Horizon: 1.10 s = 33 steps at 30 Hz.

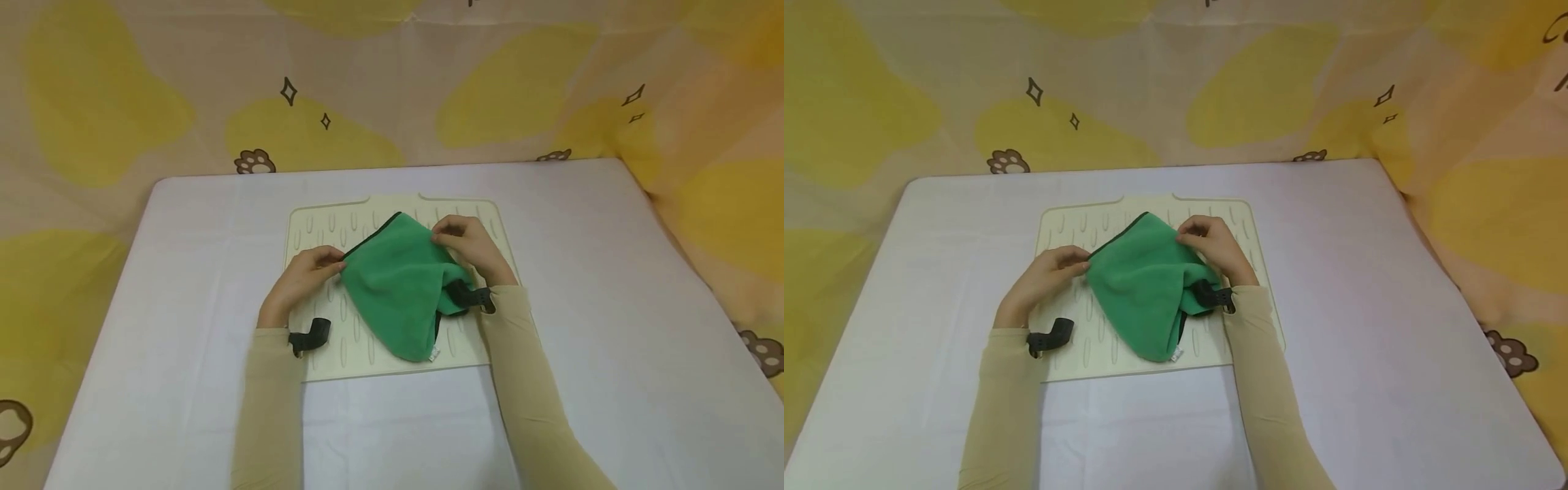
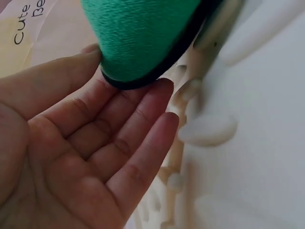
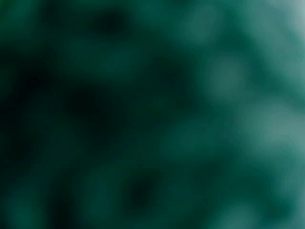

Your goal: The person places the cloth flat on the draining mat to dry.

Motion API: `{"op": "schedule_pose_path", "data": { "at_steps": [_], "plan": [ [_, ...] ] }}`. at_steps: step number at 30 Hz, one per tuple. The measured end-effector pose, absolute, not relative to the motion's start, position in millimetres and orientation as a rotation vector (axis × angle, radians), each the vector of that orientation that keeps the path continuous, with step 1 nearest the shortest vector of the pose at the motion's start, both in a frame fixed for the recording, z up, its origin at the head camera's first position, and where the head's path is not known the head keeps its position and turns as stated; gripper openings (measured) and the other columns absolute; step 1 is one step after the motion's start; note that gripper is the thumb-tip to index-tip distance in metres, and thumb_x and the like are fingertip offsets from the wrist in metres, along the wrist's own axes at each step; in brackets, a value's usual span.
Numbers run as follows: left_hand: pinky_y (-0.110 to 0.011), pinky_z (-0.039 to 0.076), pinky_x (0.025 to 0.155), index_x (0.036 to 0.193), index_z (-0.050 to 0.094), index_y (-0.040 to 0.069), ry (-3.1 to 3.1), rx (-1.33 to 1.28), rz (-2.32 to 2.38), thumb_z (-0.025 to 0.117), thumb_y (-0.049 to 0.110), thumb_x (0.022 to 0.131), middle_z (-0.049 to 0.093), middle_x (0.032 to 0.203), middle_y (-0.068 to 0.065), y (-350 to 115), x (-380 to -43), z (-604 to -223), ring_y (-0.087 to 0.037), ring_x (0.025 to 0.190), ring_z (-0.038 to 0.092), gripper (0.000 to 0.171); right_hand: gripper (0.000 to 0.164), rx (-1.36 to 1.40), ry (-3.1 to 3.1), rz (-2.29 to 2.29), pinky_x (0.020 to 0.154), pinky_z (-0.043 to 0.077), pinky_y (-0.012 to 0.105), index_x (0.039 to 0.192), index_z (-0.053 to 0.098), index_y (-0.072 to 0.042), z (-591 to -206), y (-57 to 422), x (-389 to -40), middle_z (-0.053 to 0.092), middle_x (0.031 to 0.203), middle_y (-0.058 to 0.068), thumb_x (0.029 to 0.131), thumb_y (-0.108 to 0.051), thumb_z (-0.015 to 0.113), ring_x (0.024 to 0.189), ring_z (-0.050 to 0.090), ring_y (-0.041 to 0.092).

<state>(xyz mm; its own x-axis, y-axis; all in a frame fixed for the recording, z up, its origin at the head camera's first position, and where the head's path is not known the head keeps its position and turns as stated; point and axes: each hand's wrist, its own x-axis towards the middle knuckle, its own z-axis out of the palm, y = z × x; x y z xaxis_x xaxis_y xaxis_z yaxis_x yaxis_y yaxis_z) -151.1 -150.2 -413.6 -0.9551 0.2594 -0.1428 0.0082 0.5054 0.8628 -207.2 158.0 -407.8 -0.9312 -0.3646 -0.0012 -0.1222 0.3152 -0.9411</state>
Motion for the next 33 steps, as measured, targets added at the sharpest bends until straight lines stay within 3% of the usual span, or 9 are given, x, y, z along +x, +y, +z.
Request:
{"op": "schedule_pose_path", "data": {
  "at_steps": [11, 18, 24, 33],
  "plan": [
    [-0.041, 0.042, 0.091, 0.107, 0.062, -0.002, 2.423, 0.235, 1.51, 0.059, 0.016, 0.094, 0.066, 0.102, -0.016, -147.5, -150.7, -413.1, -0.028, 0.096, 0.061, 0.022, 0.013, -0.402, 2.23, -1.701, 0.088, 0.04, 0.038, 0.097, 0.054, -0.001, -409.6, 170.7, -207.9, 0.053, 0.094, 0.008, 0.097, -0.013, 0.051, 0.092, 0.05, 0.025],
    [-0.035, 0.042, 0.083, 0.103, 0.059, -0.003, 2.421, 0.214, 1.55, 0.057, 0.017, 0.096, 0.064, 0.096, -0.015, -146.1, -150.9, -411.2, -0.025, 0.09, 0.059, 0.021, 0.016, -0.243, 2.075, -1.697, 0.095, 0.034, 0.045, 0.098, 0.046, -0.012, -411.0, 168.0, -206.6, 0.044, 0.107, 0.011, 0.101, -0.027, 0.041, 0.106, 0.046, 0.028],
    [-0.032, 0.042, 0.083, 0.103, 0.059, -0.003, 2.417, 0.193, 1.572, 0.058, 0.017, 0.096, 0.063, 0.097, -0.015, -146.5, -152.0, -412.7, -0.019, 0.086, 0.058, 0.021, 0.016, -0.205, 2.066, -1.694, 0.094, 0.032, 0.045, 0.096, 0.046, -0.013, -412.1, 166.0, -207.3, 0.042, 0.108, 0.011, 0.101, -0.028, 0.042, 0.107, 0.042, 0.028],
    [-0.025, 0.042, 0.074, 0.102, 0.06, -0.003, 2.449, 0.121, 1.615, 0.059, 0.02, 0.095, 0.061, 0.1, -0.015, -150.4, -152.7, -415.4, -0.018, 0.083, 0.054, 0.024, 0.013, -0.333, 2.133, -1.713, 0.083, 0.04, 0.036, 0.095, 0.052, -0.006, -413.1, 167.9, -209.1, 0.049, 0.09, 0.007, 0.096, -0.019, 0.054, 0.089, 0.048, 0.023]
  ]
}}
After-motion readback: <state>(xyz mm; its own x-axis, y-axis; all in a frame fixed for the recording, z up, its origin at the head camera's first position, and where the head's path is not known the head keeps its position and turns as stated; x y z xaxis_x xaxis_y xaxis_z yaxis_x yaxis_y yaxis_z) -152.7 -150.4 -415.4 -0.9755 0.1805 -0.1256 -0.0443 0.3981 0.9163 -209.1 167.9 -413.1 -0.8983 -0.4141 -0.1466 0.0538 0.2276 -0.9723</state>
